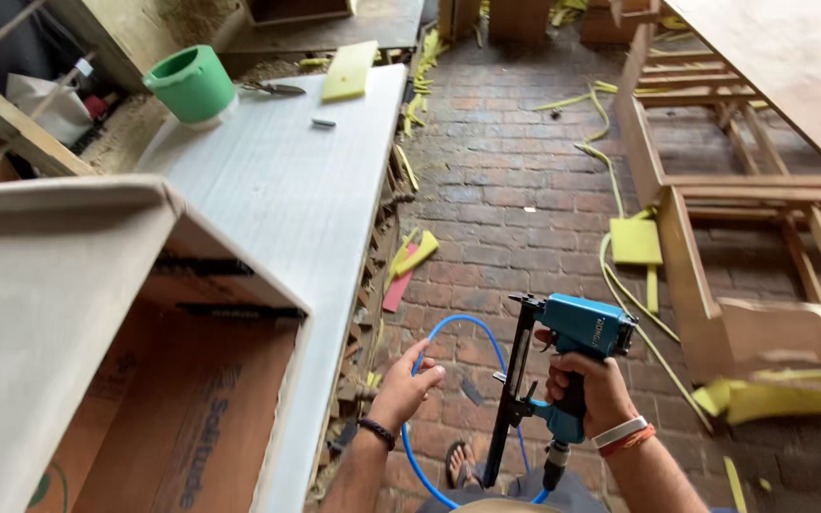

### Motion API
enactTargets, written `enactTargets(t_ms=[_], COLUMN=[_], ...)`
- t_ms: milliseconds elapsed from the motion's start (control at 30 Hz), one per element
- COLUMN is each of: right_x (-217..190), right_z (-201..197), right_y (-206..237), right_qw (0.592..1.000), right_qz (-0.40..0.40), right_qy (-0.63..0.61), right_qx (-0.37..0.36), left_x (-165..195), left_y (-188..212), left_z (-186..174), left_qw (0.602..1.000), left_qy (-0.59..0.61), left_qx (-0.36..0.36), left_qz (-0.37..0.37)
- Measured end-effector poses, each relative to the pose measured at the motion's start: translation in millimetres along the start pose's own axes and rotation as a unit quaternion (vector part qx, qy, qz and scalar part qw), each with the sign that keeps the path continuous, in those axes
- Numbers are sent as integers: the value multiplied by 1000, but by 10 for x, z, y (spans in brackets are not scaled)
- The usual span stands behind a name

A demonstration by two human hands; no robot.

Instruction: The person staples beige fabric onto a wooden furniture frame using a pneumatic staple gun. They smooth and fold the fabric while driving staples along the edges and corners to secure it in place.

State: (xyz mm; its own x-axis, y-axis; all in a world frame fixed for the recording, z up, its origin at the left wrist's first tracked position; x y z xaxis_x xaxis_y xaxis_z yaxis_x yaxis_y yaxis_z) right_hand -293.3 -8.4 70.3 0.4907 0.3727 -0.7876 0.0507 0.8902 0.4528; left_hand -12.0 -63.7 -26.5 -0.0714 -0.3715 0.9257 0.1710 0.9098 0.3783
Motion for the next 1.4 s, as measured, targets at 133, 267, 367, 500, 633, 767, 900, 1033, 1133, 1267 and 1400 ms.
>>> enactTargets(t_ms=[133,267,367,500,633,767,900,1033,1133,1267,1400], right_x=[-128,-124,-347,-881,-1340,-1649,-1718,-1785,-1832,-1841,-1756], right_z=[100,90,167,496,933,1428,1868,2176,2403,2709,2926], right_y=[-777,-1780,-2624,-3818,-4865,-5586,-6259,-6881,-7275,-7759,-8015], right_qw=[1000,998,994,985,978,975,973,977,978,979,977], right_qz=[5,-11,2,7,28,38,62,51,51,62,79], right_qy=[-19,-33,-53,-74,-44,-19,-22,-13,-13,-15,-8], right_qx=[-4,-53,-96,-156,-200,-220,-223,-209,-203,-192,-196], left_x=[132,-62,190,477,871,1086,1144,1311,1527,1511,1327], left_y=[-736,-1602,-2242,-3021,-3794,-4346,-4896,-5703,-6266,-6876,-7222], left_z=[-189,-338,-577,-711,-769,-1170,-1816,-2518,-2987,-3443,-3601], left_qw=[991,985,963,978,987,963,936,903,847,805,794], left_qy=[-113,-166,-248,-168,-78,-108,-65,-142,-265,-268,-282], left_qx=[22,41,102,123,120,246,345,405,458,496,502], left_qz=[73,14,33,5,69,7,-7,-23,-48,-185,-193])
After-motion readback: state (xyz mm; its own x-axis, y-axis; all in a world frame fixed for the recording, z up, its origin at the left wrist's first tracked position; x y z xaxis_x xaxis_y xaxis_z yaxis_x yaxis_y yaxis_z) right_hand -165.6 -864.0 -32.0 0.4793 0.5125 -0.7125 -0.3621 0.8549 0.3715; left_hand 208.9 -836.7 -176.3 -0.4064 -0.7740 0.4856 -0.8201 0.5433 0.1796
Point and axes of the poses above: each hand's wrist, its own y-axis away from the middle knuckle, its own z-axis out of the palm, x = y × z, the point moved 7 cm from there along -y, towards the middle knuckle, and after that the axes turned 1 degree about y, right-handed, at the moved point
